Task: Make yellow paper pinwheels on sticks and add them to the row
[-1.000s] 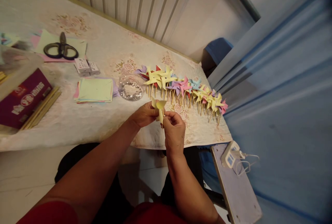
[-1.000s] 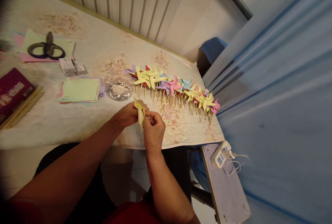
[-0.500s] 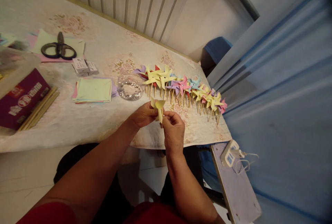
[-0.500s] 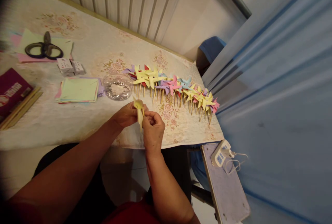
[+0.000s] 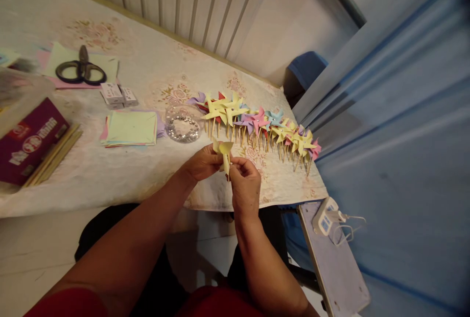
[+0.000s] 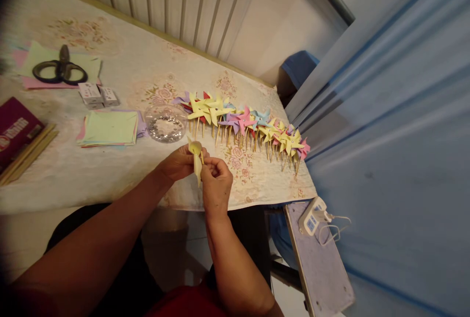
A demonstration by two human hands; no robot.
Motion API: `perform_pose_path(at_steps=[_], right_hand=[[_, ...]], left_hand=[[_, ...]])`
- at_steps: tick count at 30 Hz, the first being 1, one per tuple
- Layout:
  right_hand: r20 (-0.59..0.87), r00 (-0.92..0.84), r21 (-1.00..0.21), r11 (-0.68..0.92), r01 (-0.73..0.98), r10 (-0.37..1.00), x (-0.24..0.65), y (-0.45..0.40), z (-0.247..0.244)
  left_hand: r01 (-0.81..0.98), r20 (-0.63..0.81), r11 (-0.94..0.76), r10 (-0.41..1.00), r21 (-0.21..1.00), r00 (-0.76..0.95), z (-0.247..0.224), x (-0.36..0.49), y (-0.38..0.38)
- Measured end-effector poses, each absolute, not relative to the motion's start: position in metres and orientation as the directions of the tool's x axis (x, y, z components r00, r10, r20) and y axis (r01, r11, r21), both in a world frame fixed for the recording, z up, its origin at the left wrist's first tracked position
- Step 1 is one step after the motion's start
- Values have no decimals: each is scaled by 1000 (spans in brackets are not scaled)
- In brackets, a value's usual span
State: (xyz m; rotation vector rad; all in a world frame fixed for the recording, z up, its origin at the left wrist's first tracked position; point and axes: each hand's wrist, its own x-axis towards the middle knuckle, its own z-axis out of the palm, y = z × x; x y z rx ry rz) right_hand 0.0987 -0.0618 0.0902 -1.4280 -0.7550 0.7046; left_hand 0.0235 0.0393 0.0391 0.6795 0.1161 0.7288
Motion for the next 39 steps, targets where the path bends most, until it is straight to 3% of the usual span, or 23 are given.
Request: perform_pose_path(at_steps=[20, 39], right_hand=[[20, 580, -1000, 14, 13, 815, 103, -61, 87], [15, 581, -999, 34, -21, 814, 104, -61, 85]], left_hand=[[-578, 188, 544, 609, 608, 770, 41, 22, 40], [-551, 146, 551, 612, 627, 777, 38, 22, 41]])
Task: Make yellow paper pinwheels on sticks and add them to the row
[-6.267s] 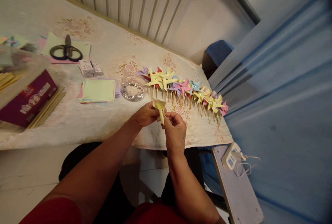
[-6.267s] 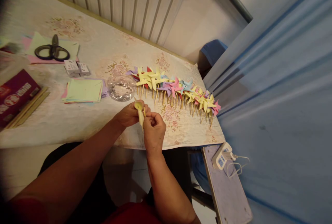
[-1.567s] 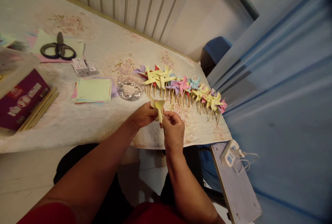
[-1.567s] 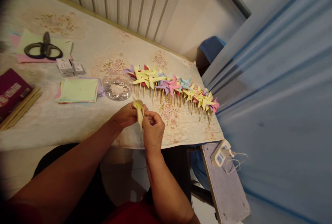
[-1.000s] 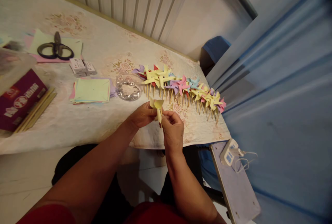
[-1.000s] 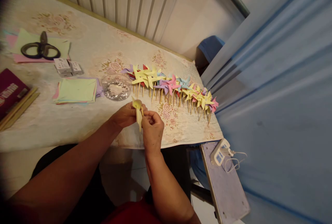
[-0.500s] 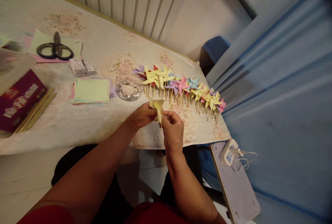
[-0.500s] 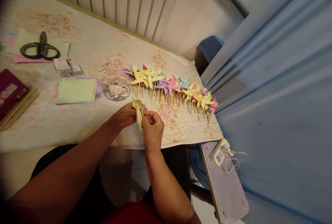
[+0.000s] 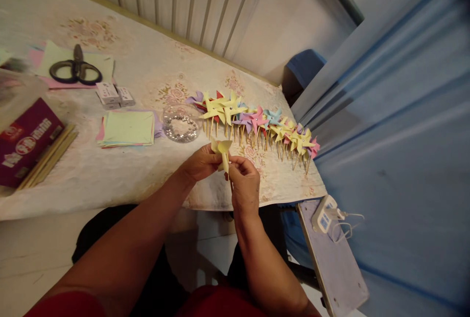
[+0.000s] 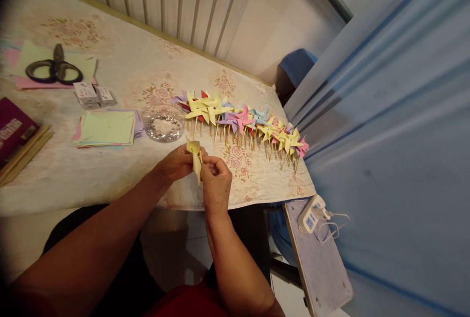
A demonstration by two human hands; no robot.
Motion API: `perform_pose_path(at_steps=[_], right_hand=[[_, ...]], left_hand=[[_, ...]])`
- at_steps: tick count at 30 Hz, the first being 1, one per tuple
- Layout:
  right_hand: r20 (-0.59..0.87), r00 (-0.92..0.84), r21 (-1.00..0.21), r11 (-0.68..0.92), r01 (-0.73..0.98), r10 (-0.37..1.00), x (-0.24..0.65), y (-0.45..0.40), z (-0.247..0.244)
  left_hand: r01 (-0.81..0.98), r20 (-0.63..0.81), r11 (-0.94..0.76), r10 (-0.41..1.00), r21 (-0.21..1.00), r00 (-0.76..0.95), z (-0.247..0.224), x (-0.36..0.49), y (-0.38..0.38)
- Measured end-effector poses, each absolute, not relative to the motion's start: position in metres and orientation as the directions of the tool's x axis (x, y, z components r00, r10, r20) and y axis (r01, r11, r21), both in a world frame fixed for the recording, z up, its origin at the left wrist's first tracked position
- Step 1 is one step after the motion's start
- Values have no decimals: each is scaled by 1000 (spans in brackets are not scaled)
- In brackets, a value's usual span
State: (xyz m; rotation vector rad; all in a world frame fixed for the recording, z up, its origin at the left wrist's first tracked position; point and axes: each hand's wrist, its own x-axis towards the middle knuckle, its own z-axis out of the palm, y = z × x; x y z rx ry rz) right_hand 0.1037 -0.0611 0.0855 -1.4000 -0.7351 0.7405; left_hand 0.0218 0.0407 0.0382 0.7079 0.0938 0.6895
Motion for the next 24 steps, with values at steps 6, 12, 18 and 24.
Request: perform_pose_path(at_steps=[6, 12, 18, 24], right_hand=[[-13, 577, -999, 16, -45, 817, 104, -61, 85], [-4, 575, -998, 30, -49, 818, 105, -61, 83], [17, 575, -999, 41, -28, 818, 105, -61, 84], [57, 586, -998, 46, 33, 809, 104, -61, 87]], left_hand=[[-563, 145, 555, 622, 612, 770, 36, 23, 41], [-545, 109, 564, 626, 621, 772, 38, 23, 40], [-540, 98, 562, 630, 626, 770, 38, 23, 40], [-537, 108, 547, 629, 641, 770, 38, 23, 40]])
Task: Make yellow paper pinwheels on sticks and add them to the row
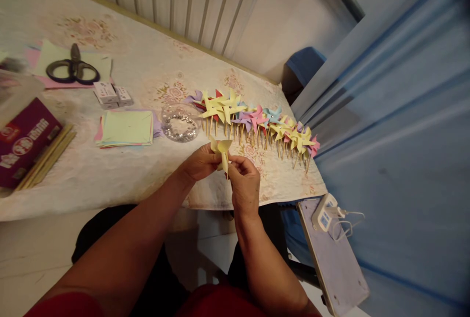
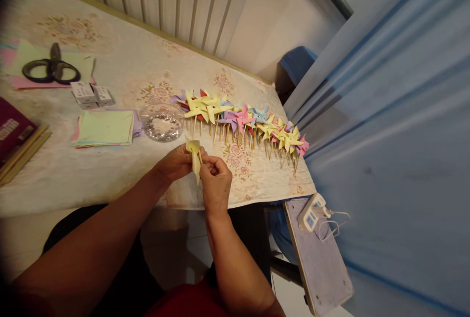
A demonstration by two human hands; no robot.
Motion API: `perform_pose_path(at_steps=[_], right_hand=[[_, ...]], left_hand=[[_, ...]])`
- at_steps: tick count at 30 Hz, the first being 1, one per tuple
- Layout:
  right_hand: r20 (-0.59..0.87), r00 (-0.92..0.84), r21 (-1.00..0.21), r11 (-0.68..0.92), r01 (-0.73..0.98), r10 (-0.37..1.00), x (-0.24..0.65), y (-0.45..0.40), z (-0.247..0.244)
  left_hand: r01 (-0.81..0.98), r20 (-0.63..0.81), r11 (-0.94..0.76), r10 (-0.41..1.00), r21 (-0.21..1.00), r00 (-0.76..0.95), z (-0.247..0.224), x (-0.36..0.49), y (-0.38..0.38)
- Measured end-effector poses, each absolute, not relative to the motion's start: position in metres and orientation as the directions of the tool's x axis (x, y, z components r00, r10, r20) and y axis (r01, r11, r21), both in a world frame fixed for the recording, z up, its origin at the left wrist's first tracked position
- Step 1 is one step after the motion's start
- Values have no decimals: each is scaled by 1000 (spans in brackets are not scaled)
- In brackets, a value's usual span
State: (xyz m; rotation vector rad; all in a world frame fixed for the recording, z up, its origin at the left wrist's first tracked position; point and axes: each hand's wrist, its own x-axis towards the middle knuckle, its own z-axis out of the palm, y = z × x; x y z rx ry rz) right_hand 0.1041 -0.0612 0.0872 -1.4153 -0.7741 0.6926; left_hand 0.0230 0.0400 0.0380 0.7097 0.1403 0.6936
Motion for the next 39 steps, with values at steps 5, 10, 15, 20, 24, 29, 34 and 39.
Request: perform_pose_path(at_steps=[5, 10, 15, 20, 24, 29, 34, 39], right_hand=[[88, 593, -994, 31, 105, 800, 102, -64, 93], [144, 609, -975, 5, 224, 780, 100, -65, 95], [232, 600, -936, 9, 351, 765, 99, -66, 96], [336, 563, -875, 29, 483, 755, 100, -67, 95], [404, 530, -824, 44, 565, 745, 99, -67, 93], [445, 505, -797, 70, 600, 739, 99, -67, 90], [381, 526, -832, 34, 554, 760, 101, -66, 91], [304, 553, -870, -11, 493, 776, 103, -64, 92]], left_hand=[[-528, 95, 550, 629, 647, 772, 40, 23, 40], [-526, 85, 550, 634, 648, 768, 41, 23, 39], [-523, 78, 543, 641, 657, 763, 41, 22, 39], [-526, 90, 534, 640, 662, 763, 41, 23, 39], [-538, 101, 536, 641, 651, 761, 40, 24, 39], [-552, 117, 533, 643, 641, 757, 38, 25, 40], [-548, 96, 528, 657, 649, 748, 37, 26, 40], [-551, 95, 523, 664, 651, 742, 39, 26, 40]])
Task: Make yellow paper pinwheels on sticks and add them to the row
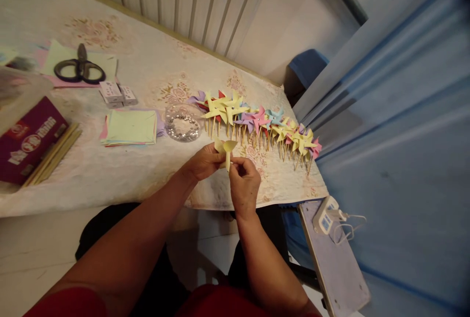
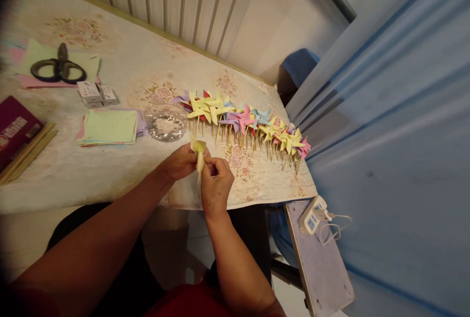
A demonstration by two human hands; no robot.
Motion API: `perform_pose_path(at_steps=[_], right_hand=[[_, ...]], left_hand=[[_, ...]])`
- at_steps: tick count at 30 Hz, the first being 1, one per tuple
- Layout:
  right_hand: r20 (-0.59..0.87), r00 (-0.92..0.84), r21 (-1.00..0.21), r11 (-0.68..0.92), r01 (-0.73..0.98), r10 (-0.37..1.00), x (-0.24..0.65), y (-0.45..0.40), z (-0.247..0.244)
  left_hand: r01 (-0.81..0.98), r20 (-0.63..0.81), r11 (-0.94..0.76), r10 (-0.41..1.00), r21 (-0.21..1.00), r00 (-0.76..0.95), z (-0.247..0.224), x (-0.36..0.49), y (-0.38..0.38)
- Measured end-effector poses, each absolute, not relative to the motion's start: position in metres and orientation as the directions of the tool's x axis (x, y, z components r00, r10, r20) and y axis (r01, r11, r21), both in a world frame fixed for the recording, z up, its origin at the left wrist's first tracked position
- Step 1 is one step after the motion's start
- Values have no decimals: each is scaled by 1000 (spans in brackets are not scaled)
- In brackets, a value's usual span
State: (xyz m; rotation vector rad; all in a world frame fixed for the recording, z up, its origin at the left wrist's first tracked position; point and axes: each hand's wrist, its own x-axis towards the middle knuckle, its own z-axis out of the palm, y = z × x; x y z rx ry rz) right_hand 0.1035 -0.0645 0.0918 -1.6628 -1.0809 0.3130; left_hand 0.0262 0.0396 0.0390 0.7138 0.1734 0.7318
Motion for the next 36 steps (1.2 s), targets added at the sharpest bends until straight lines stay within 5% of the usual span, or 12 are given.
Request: perform_pose_path(at_steps=[19, 26, 36], right_hand=[[26, 469, -970, -91, 225, 883, 140, -43, 63], [-79, 357, -964, -162, 209, 931, 160, -27, 52], [-77, 234, -937, -150, 314, 969, 183, -18, 31]], left_hand=[[-573, 53, 412, 779, 709, 625, 28, 30, 52], [-581, -52, 311, 907, 752, 418, 34, 24, 67], [-528, -123, 293, 935, 797, 333, 31, 20, 75]])
